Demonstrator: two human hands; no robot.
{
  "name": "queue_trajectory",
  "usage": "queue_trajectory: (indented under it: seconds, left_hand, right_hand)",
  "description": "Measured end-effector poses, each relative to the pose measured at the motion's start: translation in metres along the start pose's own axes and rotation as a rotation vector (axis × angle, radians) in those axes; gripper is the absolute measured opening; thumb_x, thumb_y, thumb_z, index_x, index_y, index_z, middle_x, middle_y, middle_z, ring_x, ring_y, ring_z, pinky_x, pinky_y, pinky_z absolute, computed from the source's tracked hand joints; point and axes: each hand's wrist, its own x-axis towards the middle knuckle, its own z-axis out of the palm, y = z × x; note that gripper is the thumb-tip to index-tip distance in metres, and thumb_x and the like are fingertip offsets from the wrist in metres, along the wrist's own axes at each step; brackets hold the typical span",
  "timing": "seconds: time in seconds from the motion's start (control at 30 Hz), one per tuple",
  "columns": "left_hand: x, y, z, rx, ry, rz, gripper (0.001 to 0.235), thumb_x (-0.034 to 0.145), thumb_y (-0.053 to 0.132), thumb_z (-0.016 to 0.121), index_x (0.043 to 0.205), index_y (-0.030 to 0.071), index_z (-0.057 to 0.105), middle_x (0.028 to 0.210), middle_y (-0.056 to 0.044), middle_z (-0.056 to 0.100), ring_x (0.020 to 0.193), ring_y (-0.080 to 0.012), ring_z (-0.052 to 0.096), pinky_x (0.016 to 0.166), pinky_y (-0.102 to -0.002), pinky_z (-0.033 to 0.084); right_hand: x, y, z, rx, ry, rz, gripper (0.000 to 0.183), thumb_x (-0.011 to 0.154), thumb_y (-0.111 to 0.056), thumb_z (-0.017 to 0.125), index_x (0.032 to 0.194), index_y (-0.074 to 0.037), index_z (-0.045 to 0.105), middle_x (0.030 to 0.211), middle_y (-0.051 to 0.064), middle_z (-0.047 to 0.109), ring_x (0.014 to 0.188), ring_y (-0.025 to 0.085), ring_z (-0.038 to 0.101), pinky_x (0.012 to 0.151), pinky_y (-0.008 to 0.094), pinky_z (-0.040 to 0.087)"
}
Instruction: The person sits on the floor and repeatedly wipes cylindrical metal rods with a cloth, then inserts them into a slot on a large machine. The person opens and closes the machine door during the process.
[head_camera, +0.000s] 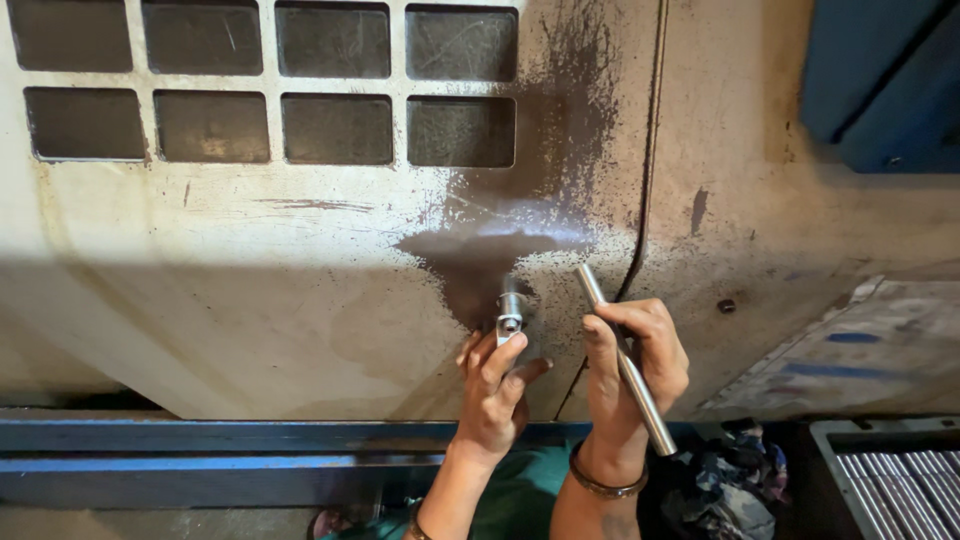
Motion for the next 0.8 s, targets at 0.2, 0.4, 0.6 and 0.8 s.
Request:
queue_trajectory:
  seconds: [0.2, 0.4, 0.6, 0.8]
  left_hand:
    - [-0.001, 0.001, -0.002, 0.026, -0.036, -0.023, 0.043, 0.078, -0.006, 0.064, 0.111, 0.017, 0.077, 0.144, -0.004, 0.05, 0.133, -0.0298, 0.053, 0.115, -0.054, 0.038]
    - [-0.005, -0.002, 0.001, 0.028, -0.03, -0.016, 0.045, 0.078, -0.007, 0.062, 0.112, 0.019, 0.074, 0.141, -0.006, 0.051, 0.133, -0.0319, 0.053, 0.114, -0.056, 0.038]
    - [-0.016, -0.01, 0.006, 0.023, -0.039, -0.054, 0.035, 0.087, -0.004, 0.063, 0.117, 0.013, 0.069, 0.148, -0.006, 0.054, 0.137, -0.0346, 0.051, 0.116, -0.053, 0.04]
    - [-0.022, -0.014, 0.011, 0.112, 0.057, 0.039, 0.034, 0.094, 0.014, 0.062, 0.127, 0.011, 0.065, 0.147, -0.005, 0.053, 0.138, -0.0392, 0.046, 0.114, -0.052, 0.039]
  right_hand:
    - [-0.002, -0.005, -0.006, -0.002, 0.005, -0.012, 0.02, 0.096, -0.013, 0.079, 0.105, 0.0, 0.065, 0.091, 0.01, 0.065, 0.074, 0.013, 0.059, 0.066, 0.022, 0.046]
    - [-0.009, -0.004, -0.006, 0.196, 0.063, 0.036, 0.022, 0.098, -0.016, 0.077, 0.107, 0.0, 0.066, 0.094, 0.009, 0.065, 0.077, 0.011, 0.059, 0.069, 0.021, 0.045]
    - [-0.021, 0.013, 0.028, 0.112, -0.157, -0.062, 0.019, 0.102, -0.021, 0.069, 0.109, -0.004, 0.069, 0.099, 0.012, 0.071, 0.093, 0.023, 0.068, 0.084, 0.033, 0.054]
    - [-0.038, 0.039, 0.046, -0.002, -0.027, -0.43, 0.037, 0.113, -0.043, 0.041, 0.11, -0.011, 0.06, 0.118, 0.016, 0.073, 0.121, 0.034, 0.067, 0.116, 0.047, 0.039]
